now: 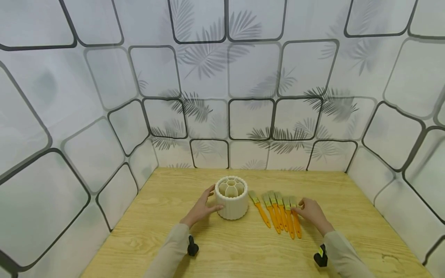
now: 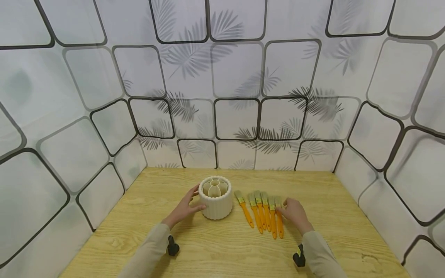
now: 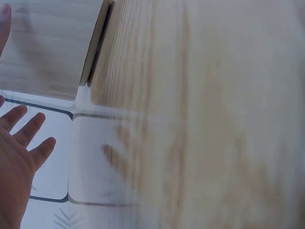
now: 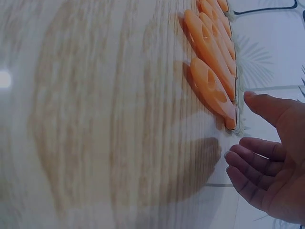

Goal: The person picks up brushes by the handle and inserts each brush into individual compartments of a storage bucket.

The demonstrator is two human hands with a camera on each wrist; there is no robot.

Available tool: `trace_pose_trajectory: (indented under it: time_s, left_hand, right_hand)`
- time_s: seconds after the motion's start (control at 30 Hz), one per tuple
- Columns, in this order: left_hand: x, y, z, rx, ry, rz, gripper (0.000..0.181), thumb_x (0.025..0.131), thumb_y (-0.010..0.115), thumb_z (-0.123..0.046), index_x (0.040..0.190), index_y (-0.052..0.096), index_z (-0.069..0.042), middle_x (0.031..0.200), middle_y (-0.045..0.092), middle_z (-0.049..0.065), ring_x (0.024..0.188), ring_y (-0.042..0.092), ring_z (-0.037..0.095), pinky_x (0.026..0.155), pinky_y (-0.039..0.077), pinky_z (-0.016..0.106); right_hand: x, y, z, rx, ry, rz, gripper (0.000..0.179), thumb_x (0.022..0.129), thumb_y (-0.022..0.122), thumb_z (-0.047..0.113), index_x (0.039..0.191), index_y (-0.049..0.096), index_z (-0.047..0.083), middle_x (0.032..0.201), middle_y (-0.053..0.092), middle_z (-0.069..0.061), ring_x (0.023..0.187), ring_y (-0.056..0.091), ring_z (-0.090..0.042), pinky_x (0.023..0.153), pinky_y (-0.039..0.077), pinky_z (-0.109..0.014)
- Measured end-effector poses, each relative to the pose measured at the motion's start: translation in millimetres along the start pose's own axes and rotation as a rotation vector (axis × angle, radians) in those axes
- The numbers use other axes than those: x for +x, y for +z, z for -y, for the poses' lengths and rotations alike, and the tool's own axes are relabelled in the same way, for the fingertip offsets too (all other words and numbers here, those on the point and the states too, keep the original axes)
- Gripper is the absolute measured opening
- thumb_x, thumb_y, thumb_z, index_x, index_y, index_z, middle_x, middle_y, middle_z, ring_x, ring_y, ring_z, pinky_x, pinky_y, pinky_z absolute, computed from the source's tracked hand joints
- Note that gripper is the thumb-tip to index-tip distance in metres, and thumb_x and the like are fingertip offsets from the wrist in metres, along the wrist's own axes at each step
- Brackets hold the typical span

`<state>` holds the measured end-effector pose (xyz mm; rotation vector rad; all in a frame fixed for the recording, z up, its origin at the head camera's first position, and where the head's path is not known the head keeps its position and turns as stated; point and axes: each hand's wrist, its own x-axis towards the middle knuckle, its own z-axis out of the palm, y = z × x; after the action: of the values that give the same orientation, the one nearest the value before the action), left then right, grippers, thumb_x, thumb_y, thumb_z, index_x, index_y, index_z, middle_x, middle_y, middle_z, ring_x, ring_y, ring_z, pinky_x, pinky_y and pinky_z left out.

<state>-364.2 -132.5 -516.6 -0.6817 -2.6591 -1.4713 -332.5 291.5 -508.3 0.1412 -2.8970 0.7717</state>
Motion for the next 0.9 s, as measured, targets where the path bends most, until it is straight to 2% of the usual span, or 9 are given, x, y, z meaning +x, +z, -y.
trace_pose_trajectory:
  time_s: [0.2, 0.3, 0.37, 0.43, 0.63, 0.9]
  left_hand:
    - [0.6, 1.9, 4.8, -0.003, -0.002, 0.018, 0.093, 0.078, 0.071, -0.047, 0.149, 0.015, -0.026, 0.152, 0.023, 0.005, 0.134, 0.031, 0.033, 0.102, 0.032, 0.06]
    - [1.1, 2.4, 6.0, -0.014, 0.007, 0.015, 0.092, 0.077, 0.071, -0.047, 0.148, 0.016, -0.028, 0.15, 0.026, 0.006, 0.132, 0.033, 0.034, 0.101, 0.033, 0.06]
    - [1.1, 2.9, 6.5, -0.027, 0.012, 0.012, 0.091, 0.076, 0.072, -0.046, 0.148, 0.018, -0.028, 0.148, 0.03, 0.007, 0.131, 0.035, 0.034, 0.1, 0.034, 0.059]
    - [1.1, 3.4, 7.5, -0.034, 0.009, 0.011, 0.091, 0.076, 0.073, -0.045, 0.147, 0.019, -0.028, 0.146, 0.032, 0.008, 0.13, 0.036, 0.035, 0.1, 0.035, 0.059]
    - [0.4, 3.5, 8.1, -0.04, -0.011, 0.007, 0.091, 0.075, 0.074, -0.044, 0.147, 0.022, -0.024, 0.143, 0.037, 0.011, 0.127, 0.04, 0.036, 0.099, 0.037, 0.056]
    - [0.1, 4.8, 7.8, -0.106, 0.017, 0.012, 0.084, 0.078, 0.075, -0.03, 0.146, 0.025, -0.02, 0.141, 0.038, 0.016, 0.126, 0.041, 0.039, 0.101, 0.033, 0.059]
  right_hand:
    - [-0.8, 2.3, -3.1, -0.01, -0.007, -0.003, 0.038, 0.08, 0.072, 0.031, 0.082, 0.056, -0.004, 0.075, 0.059, -0.01, 0.064, 0.053, -0.02, 0.057, 0.047, -0.037]
    - [-0.1, 3.2, -2.0, 0.0, -0.003, 0.007, 0.039, 0.08, 0.072, 0.032, 0.066, 0.048, 0.004, 0.059, 0.044, -0.001, 0.052, 0.036, -0.013, 0.047, 0.034, -0.028]
    - [-0.1, 3.5, -0.9, 0.012, 0.007, 0.023, 0.045, 0.081, 0.071, 0.032, 0.059, 0.04, 0.01, 0.054, 0.03, 0.003, 0.049, 0.023, -0.011, 0.046, 0.024, -0.024]
    - [-0.3, 4.0, -1.2, 0.019, 0.004, 0.035, 0.048, 0.081, 0.071, 0.033, 0.055, 0.036, 0.013, 0.052, 0.023, 0.005, 0.048, 0.018, -0.009, 0.046, 0.02, -0.023]
    - [-0.2, 5.9, -2.7, 0.033, 0.028, 0.074, 0.047, 0.082, 0.07, 0.034, 0.052, 0.039, 0.014, 0.049, 0.025, 0.005, 0.045, 0.02, -0.009, 0.044, 0.022, -0.022]
    - [-0.6, 6.1, -2.7, 0.059, 0.031, 0.07, 0.048, 0.081, 0.071, 0.033, 0.051, 0.038, 0.015, 0.048, 0.024, 0.006, 0.044, 0.021, -0.009, 0.043, 0.022, -0.022]
